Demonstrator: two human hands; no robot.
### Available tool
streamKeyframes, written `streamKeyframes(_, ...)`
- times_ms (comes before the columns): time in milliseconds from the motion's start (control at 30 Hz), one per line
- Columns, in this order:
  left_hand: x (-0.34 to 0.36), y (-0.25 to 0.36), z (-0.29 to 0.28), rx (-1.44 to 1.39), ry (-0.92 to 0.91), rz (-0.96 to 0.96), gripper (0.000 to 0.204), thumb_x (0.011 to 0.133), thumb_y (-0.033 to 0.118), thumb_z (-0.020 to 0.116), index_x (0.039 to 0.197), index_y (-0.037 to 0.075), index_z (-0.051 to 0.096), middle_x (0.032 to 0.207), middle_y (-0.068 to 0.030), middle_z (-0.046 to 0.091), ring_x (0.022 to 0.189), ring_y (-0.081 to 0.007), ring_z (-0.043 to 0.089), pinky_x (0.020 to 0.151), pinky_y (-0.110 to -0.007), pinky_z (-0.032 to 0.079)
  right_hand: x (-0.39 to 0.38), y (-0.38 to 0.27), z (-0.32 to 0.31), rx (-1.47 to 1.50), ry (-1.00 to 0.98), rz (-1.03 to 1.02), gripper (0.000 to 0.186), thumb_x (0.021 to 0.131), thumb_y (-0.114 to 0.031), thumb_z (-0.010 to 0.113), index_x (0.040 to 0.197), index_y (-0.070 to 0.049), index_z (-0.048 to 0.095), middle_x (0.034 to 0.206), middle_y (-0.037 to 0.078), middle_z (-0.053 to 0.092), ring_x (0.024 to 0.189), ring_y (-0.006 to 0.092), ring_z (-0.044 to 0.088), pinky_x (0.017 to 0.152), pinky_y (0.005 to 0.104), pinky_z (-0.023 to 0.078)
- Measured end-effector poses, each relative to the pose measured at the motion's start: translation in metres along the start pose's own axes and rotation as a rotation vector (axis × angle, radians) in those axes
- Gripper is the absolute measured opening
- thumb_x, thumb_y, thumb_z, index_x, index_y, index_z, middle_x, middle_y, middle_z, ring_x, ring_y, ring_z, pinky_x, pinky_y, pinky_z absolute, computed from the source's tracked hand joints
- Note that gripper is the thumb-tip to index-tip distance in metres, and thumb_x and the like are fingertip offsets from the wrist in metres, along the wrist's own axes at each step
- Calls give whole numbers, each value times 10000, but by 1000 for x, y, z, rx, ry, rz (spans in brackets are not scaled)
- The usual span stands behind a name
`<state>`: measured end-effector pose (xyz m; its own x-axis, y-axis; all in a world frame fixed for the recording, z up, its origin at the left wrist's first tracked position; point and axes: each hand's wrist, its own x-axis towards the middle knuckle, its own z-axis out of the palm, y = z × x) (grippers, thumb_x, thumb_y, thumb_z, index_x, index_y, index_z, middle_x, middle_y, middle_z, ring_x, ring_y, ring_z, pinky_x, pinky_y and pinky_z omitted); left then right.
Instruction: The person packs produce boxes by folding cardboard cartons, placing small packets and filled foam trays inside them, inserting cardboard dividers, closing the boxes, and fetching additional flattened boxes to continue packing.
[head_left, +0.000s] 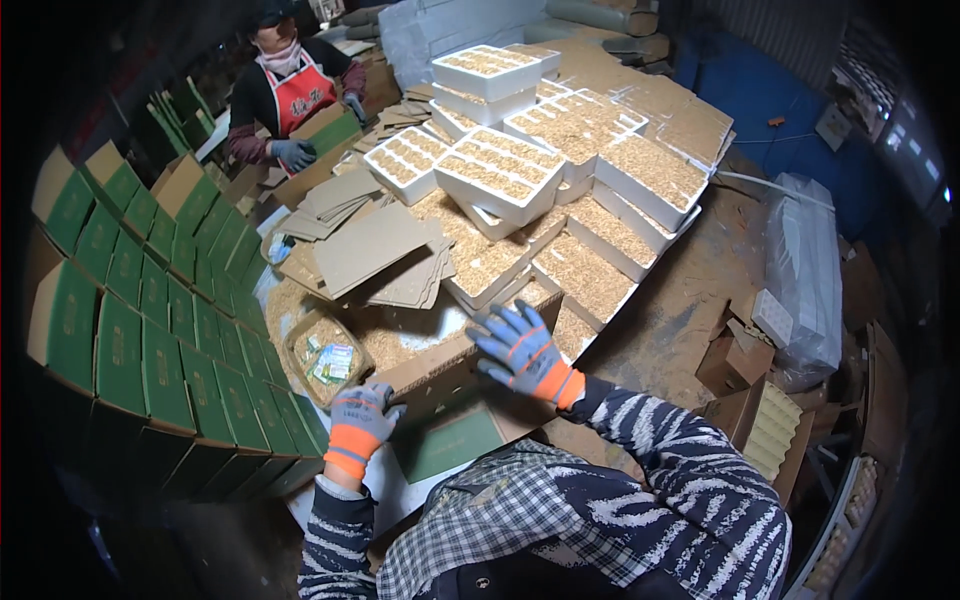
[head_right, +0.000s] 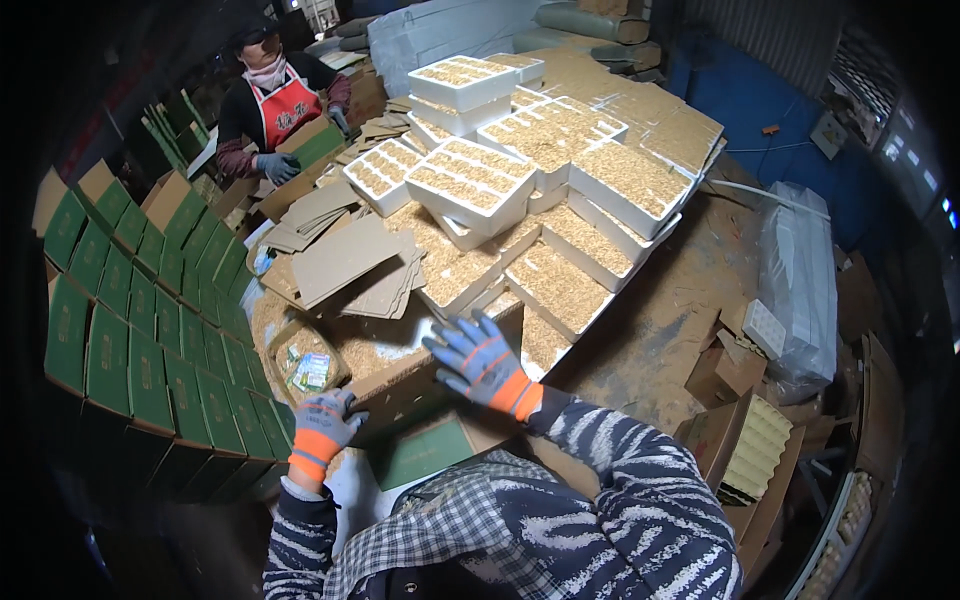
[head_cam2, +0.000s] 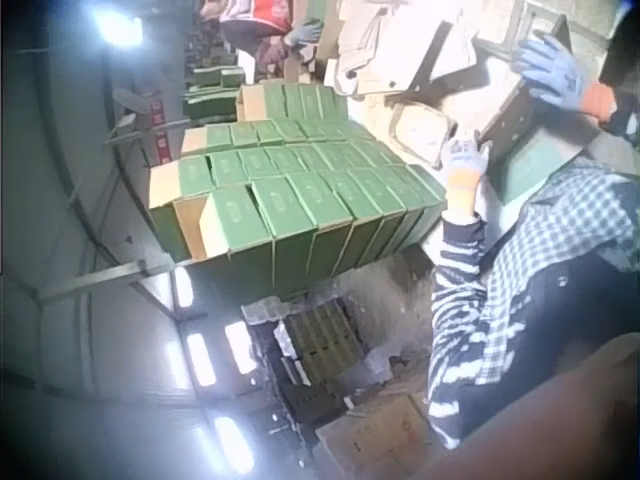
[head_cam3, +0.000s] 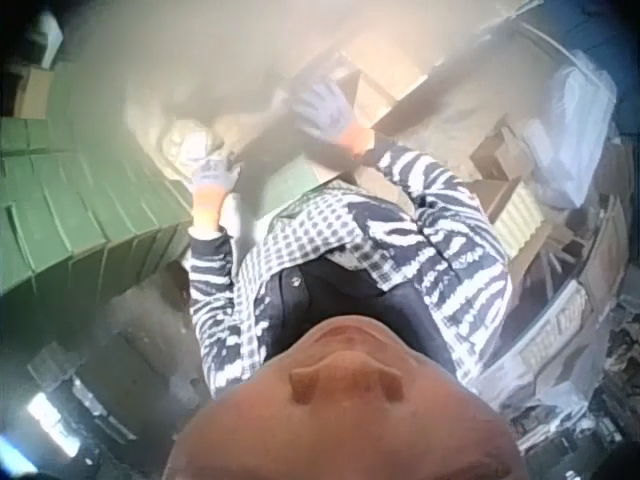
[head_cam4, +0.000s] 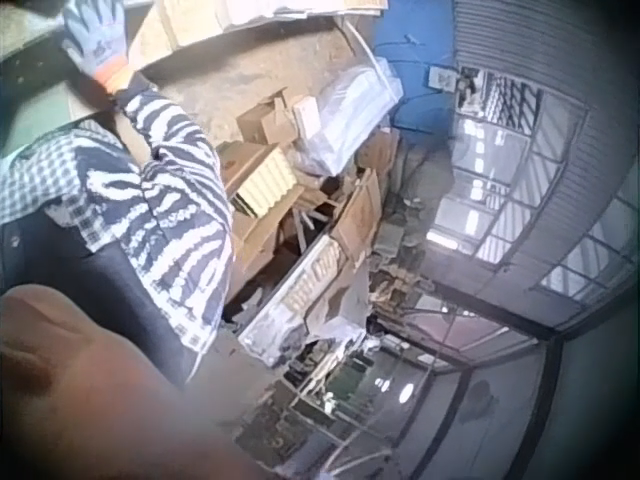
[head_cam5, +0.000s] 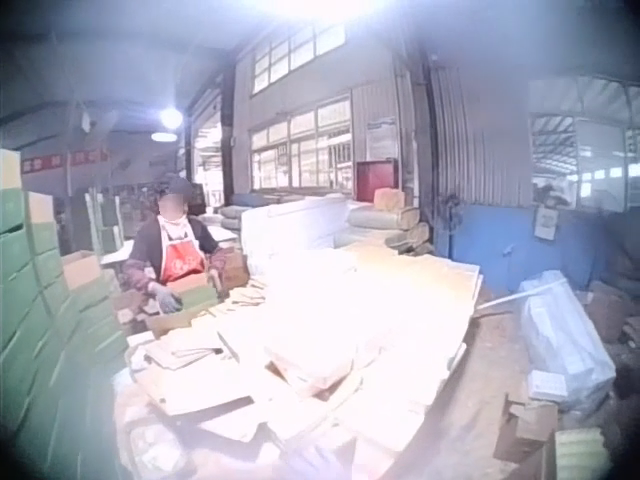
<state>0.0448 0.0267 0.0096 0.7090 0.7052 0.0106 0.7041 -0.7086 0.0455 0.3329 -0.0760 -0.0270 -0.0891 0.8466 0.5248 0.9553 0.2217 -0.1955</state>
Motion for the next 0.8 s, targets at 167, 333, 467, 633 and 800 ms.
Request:
streamKeyframes(167,8,-16,-1,-391,-88,83,428,897,440,554,1155,99,572,1138,-160,593,1048,-351,566,895,-403,452,-25,18,16,58,166,-219,393,790,-363,671,1163,-252,614,1301,20,548,1202,248,490,1073,504,281)
streamKeyframes(333,26,-63,-27,-514,-270,-97,509,891,386,565,1242,18,549,1165,-194,622,1056,-324,606,878,-366,471,-5,7,-28,605,76,-421,117,791,-260,653,776,-162,591,771,1,575,770,249,567,816,376,449)
streamKeyframes(467,33,-21,28,-866,475,-52,249,900,196,578,1098,53,625,1036,-132,645,952,-240,613,856,-339,474,4,-34,-5,732,-265,-171,124,833,-258,595,808,-140,627,717,83,596,785,290,571,740,367,449)
streamKeyframes(633,35,15,58,-266,40,527,368,870,246,597,1236,202,583,1293,7,566,1217,-232,506,1091,-527,254,-10,-14,19,259,-247,-250,402,783,-419,676,1048,-121,621,1078,106,606,977,296,562,861,401,446)
streamKeyframes(800,20,-8,108,-515,-170,250,395,802,186,633,1195,230,628,1327,-36,550,1299,-236,434,1057,-429,318,-3,-51,-29,462,-822,-45,720,800,-437,658,1400,-124,410,1381,193,433,1278,387,402,1058,442,347)
